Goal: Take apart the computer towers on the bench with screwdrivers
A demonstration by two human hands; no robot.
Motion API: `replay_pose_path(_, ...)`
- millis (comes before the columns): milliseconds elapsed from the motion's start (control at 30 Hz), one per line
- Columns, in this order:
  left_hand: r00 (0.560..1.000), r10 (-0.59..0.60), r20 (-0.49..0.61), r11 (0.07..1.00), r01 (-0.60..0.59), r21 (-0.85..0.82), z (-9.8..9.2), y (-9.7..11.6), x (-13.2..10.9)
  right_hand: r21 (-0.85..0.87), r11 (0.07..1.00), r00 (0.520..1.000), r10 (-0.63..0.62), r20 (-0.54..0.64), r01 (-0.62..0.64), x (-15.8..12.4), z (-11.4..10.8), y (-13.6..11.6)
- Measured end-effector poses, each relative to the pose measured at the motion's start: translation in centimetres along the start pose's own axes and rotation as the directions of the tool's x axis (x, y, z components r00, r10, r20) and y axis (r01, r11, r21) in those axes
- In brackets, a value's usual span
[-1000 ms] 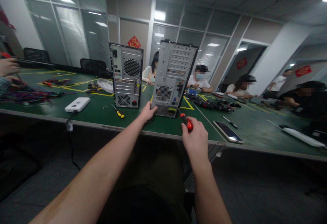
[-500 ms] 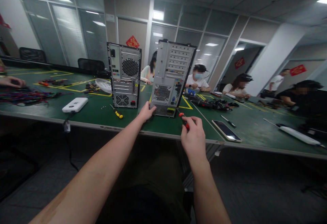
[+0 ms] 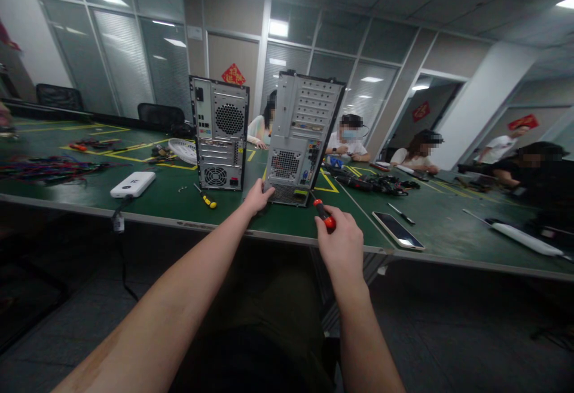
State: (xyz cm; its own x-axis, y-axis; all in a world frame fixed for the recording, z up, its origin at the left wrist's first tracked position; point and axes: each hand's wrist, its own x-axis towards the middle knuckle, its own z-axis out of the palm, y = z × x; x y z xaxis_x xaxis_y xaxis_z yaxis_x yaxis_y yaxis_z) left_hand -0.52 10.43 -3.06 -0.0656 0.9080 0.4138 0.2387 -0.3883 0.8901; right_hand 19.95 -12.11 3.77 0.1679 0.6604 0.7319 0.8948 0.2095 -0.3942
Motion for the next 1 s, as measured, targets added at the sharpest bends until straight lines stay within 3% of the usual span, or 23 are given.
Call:
replay_pose_path(500, 0.998, -0.038, 0.040, 0.999, 0.038, -0.001, -0.23, 0.68, -0.33, 0.026, 0.999, 0.999, -0.036, -0.006, 0.036, 0.03, 0.03, 0.34)
replay_pose_path(733, 0.998, -0.038, 0.048, 0.999, 0.039, -0.019, -0.30, 0.74, -0.37, 0.013, 1.000, 1.000, 0.007, -0.025, -0.007, 0.15, 0.26, 0.21)
replay_pose_path(1000, 0.999, -0.017, 0.038, 1.000, 0.017, 0.006, -0.16, 0.48, -0.21, 0.025, 0.998, 0.998, -0.051, -0.024, 0.051, 0.03, 0.06, 0.50)
